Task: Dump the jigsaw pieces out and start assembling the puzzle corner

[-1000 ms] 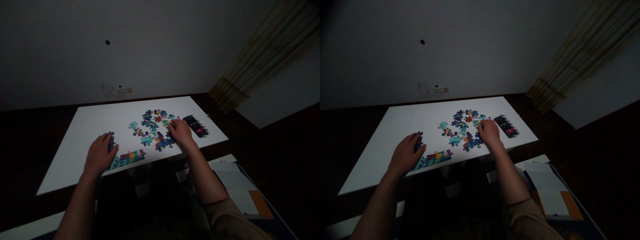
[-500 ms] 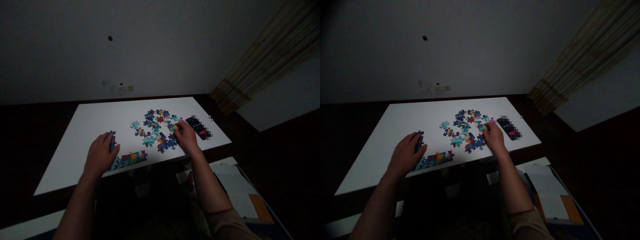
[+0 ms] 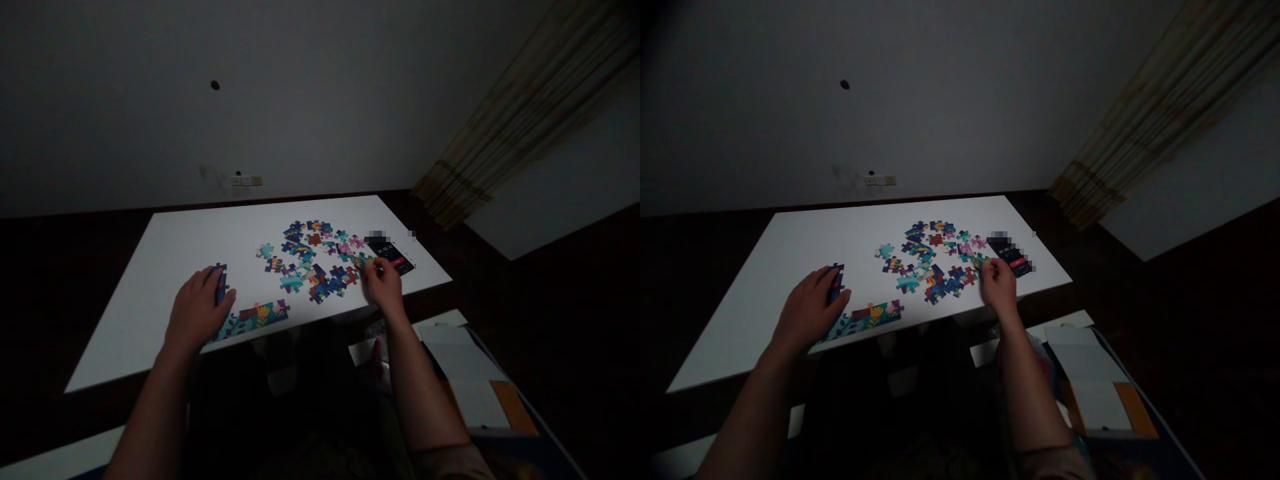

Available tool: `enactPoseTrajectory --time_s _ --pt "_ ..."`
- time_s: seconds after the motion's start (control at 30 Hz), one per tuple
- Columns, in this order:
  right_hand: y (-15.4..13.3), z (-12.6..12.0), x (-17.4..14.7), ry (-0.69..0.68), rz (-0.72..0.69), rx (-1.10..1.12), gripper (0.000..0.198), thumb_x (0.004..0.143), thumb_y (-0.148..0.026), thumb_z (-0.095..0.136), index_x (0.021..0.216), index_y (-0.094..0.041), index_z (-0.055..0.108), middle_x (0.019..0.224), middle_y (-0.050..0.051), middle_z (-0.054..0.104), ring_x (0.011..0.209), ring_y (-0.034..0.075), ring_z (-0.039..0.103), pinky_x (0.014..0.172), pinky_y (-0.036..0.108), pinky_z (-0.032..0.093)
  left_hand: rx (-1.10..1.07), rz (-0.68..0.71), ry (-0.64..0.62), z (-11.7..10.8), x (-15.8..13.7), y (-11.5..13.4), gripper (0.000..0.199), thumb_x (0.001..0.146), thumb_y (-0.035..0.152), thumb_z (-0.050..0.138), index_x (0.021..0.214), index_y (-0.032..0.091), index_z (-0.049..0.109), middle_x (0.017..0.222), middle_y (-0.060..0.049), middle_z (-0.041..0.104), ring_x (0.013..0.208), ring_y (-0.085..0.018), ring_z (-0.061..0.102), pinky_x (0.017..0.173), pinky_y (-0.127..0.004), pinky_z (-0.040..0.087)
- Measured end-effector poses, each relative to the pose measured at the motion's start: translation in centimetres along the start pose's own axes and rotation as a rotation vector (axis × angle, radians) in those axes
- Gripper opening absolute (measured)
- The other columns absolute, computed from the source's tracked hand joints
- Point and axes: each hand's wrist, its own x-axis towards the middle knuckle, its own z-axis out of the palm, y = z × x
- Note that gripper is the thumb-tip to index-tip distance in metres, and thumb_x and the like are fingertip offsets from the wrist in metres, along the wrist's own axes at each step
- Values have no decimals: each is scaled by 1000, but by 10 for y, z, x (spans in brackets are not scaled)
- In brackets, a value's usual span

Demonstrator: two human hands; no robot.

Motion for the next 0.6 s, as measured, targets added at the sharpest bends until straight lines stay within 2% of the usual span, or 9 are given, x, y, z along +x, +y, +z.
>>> enactPoseTrajectory --time_s 0.07,0.2,0.37,0.6 --pt "-1 0 1 -12 116 154 32 84 -51 51 89 -21 59 68 1 62 61 20 57 58 31 44 6 -3 8 0 0 0 56 92 45 42 139 14 39 143 -16 41 130 -33 39 107 -51 33" --pt "-6 -1 1 -39 172 330 30 79 -52 56 83 -22 56 60 -3 56 55 17 51 55 29 39 24 5 19 0 -1 0 54 92 43 43 138 16 39 142 -14 43 129 -31 41 107 -51 33" --pt "-8 0 -2 -30 185 352 33 76 -51 58 89 -21 59 60 -3 56 55 16 50 55 29 38 34 26 34 -1 -2 2 54 93 43 40 137 13 40 142 -15 42 128 -31 41 107 -48 34" --pt "-7 -3 -4 -91 157 361 34 83 -50 51 92 -20 62 60 -1 60 57 19 53 60 31 41 -11 9 36 -2 -3 3 53 91 42 42 138 17 41 141 -14 43 128 -31 41 107 -51 35"
